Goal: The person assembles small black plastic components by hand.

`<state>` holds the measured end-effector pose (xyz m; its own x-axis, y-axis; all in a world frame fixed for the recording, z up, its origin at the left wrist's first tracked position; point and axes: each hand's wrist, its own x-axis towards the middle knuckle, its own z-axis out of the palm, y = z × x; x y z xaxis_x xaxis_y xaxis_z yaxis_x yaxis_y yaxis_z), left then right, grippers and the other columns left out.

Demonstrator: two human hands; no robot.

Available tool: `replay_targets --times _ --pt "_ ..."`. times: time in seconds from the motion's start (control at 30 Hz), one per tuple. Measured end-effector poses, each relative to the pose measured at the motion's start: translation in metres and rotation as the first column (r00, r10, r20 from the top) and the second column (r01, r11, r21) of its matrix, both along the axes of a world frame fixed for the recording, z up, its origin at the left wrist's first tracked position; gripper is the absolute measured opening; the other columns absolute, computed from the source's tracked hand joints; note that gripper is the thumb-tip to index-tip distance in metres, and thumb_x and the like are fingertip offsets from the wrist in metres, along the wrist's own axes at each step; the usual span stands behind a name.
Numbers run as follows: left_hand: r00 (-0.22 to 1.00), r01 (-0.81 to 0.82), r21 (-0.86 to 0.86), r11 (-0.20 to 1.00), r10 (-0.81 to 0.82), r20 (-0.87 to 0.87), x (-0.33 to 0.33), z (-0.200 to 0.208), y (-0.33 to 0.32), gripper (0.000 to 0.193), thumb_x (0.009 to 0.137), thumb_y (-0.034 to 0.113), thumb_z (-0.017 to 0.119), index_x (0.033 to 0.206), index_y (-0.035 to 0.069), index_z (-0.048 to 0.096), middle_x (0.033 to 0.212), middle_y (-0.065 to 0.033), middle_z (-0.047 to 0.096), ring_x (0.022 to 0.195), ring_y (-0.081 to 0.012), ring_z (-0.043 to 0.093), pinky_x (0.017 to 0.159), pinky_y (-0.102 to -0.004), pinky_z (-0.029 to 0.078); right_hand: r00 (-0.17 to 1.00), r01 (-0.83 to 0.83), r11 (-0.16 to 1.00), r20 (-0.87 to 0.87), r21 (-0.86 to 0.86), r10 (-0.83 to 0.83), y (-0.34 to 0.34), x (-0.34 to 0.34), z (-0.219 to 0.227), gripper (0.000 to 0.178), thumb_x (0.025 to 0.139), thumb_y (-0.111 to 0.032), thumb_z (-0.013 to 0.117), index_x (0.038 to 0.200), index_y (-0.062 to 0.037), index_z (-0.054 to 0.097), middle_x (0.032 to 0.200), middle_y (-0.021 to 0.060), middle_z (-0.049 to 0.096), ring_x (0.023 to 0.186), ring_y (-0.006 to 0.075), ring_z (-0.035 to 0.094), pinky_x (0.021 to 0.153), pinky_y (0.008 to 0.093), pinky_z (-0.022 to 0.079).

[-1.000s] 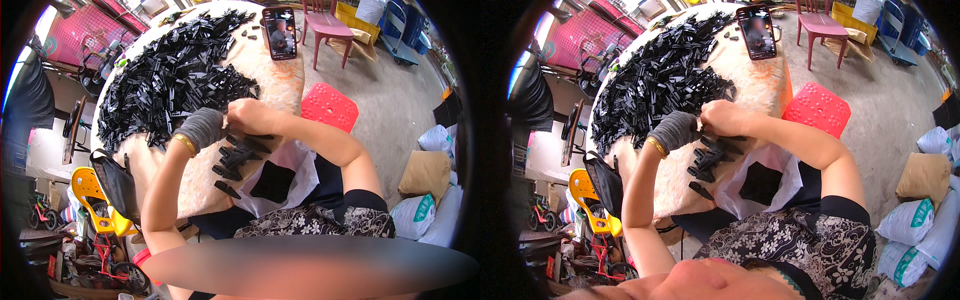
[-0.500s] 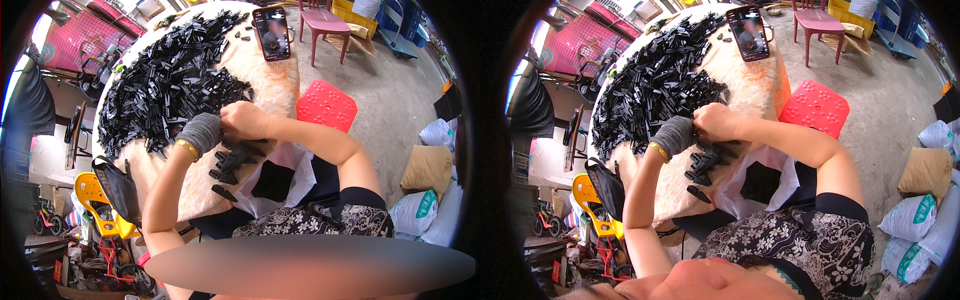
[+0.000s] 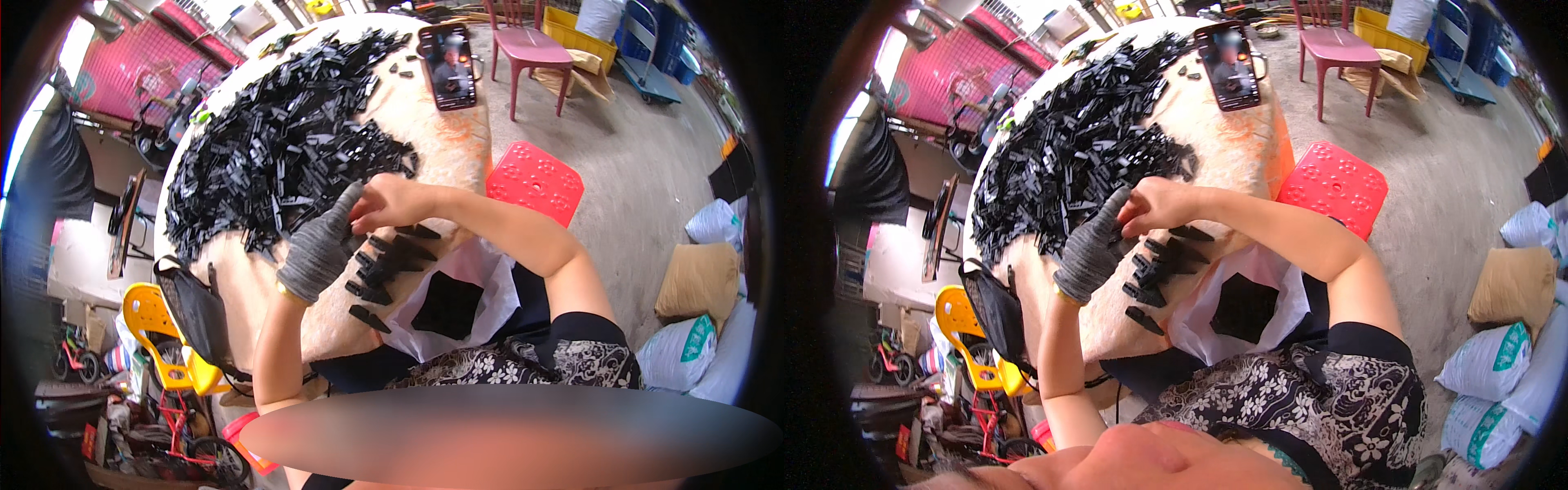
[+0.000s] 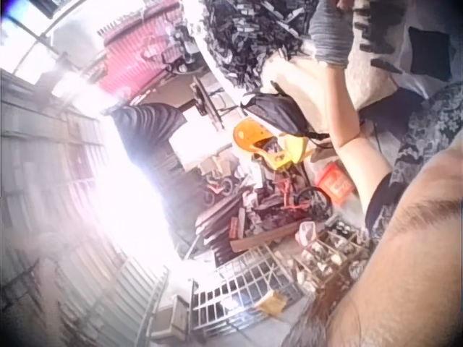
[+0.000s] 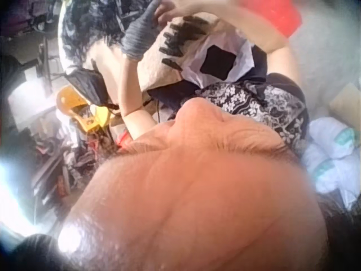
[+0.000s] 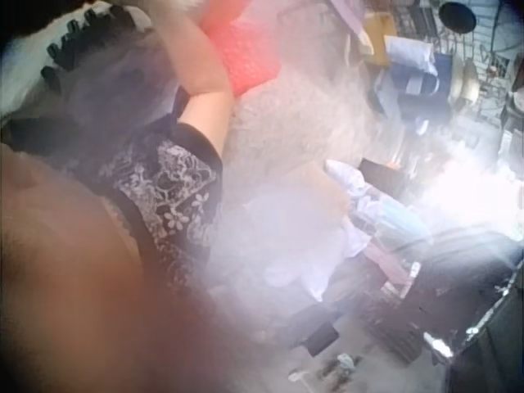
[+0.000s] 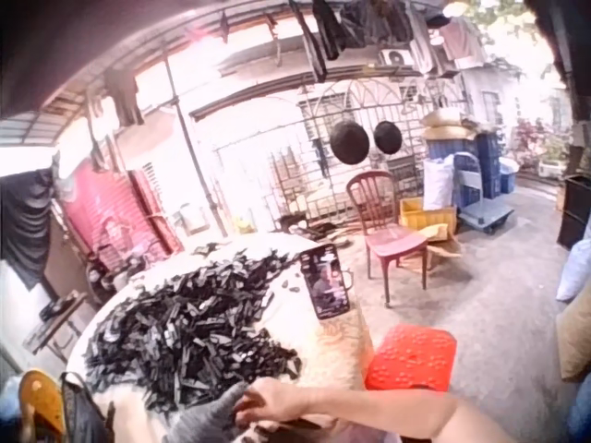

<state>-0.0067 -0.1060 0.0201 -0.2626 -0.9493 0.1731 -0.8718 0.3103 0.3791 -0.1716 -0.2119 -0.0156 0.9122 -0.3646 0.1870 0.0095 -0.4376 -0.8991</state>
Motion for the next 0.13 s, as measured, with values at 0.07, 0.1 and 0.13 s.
replay_targets --times 0.07,0.1,0.13 --pt "0.999 0.009 -0.002 1.000 -0.008 0.044 0.004 0.008 0.003 0.076 0.069 0.023 0.079 0.134 0.012 0.042 0.101 -0.0156 0.064 0.084 -0.0242 0.066 0.072 -0.0337 0.052 0.994 0.100 0.986 0.058 -0.136 -0.093 0.007 0.001 0.002 0.026 0.081 -0.021 0.068 0.097 -0.0001 0.067 0.083 0.0140 0.069 0.075 0.0174 0.067 0.071 0.0288 0.050" --pt "0.998 0.030 -0.086 0.996 -0.025 0.049 0.016 0.005 -0.001 0.084 0.063 0.030 0.083 0.134 0.011 0.042 0.111 -0.0149 0.062 0.088 -0.0234 0.065 0.074 -0.0333 0.051 0.992 0.114 0.935 -0.021 -0.335 -0.128 0.010 -0.004 0.010 0.025 0.081 -0.020 0.067 0.098 -0.0018 0.067 0.084 0.0148 0.069 0.077 0.0185 0.068 0.071 0.0297 0.051" --pt "1.000 0.024 -0.051 0.998 -0.024 0.000 0.026 0.007 -0.005 0.083 0.064 0.031 0.082 0.135 0.012 0.041 0.113 -0.0174 0.061 0.092 -0.0302 0.064 0.079 -0.0325 0.051 0.994 0.089 0.937 -0.027 -0.337 -0.104 0.011 0.003 0.010 0.025 0.081 -0.020 0.067 0.098 -0.0018 0.067 0.084 0.0148 0.069 0.077 0.0185 0.068 0.071 0.0297 0.051"
